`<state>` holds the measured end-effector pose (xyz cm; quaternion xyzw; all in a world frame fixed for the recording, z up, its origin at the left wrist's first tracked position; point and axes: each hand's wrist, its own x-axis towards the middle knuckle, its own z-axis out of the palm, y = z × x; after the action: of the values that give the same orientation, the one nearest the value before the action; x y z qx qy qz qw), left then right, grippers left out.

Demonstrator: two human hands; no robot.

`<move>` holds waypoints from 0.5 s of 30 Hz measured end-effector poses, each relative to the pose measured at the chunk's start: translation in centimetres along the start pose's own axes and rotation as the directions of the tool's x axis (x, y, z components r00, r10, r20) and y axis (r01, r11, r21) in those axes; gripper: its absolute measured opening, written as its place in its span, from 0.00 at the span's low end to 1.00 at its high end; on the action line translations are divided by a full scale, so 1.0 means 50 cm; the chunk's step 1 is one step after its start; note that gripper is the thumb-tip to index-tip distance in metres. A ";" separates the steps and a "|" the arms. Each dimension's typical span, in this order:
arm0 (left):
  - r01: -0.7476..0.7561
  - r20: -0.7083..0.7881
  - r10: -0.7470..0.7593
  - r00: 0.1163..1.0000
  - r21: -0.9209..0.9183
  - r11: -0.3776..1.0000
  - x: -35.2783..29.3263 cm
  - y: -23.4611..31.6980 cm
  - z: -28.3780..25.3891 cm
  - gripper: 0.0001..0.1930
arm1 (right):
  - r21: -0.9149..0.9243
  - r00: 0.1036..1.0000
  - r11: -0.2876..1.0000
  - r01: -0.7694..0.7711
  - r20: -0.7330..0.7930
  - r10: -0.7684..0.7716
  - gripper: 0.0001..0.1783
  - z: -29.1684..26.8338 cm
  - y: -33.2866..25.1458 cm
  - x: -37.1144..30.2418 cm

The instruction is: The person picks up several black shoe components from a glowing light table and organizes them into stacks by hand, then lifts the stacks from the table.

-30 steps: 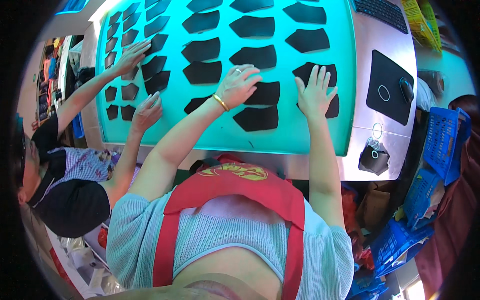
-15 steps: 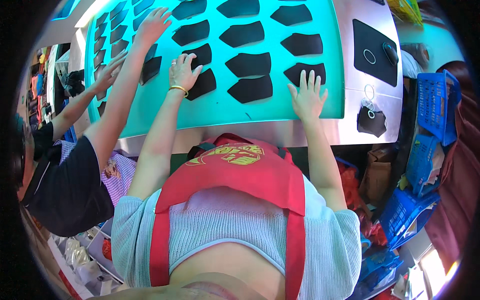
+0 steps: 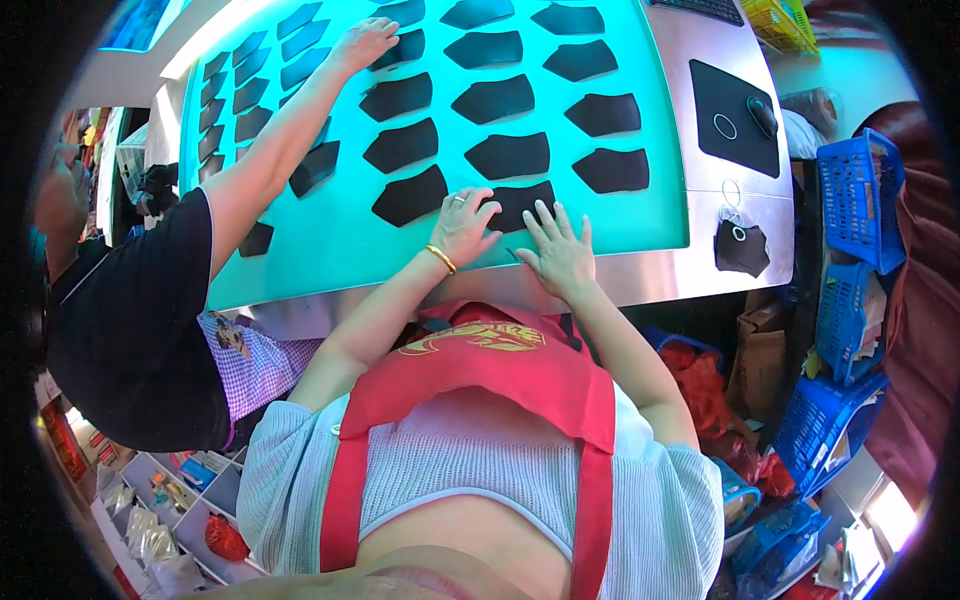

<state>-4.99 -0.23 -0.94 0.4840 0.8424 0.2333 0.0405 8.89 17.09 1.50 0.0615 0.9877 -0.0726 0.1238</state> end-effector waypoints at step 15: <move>0.199 -0.153 -0.191 0.970 0.041 0.979 -0.018 0.123 0.001 0.21 | 0.365 0.963 0.897 0.250 -0.187 -0.192 0.21 -0.164 0.309 0.000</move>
<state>0.42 1.62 1.53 0.3811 0.8928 0.2397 -0.0129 9.09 33.57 7.39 -0.0229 0.9610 -0.2743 0.0276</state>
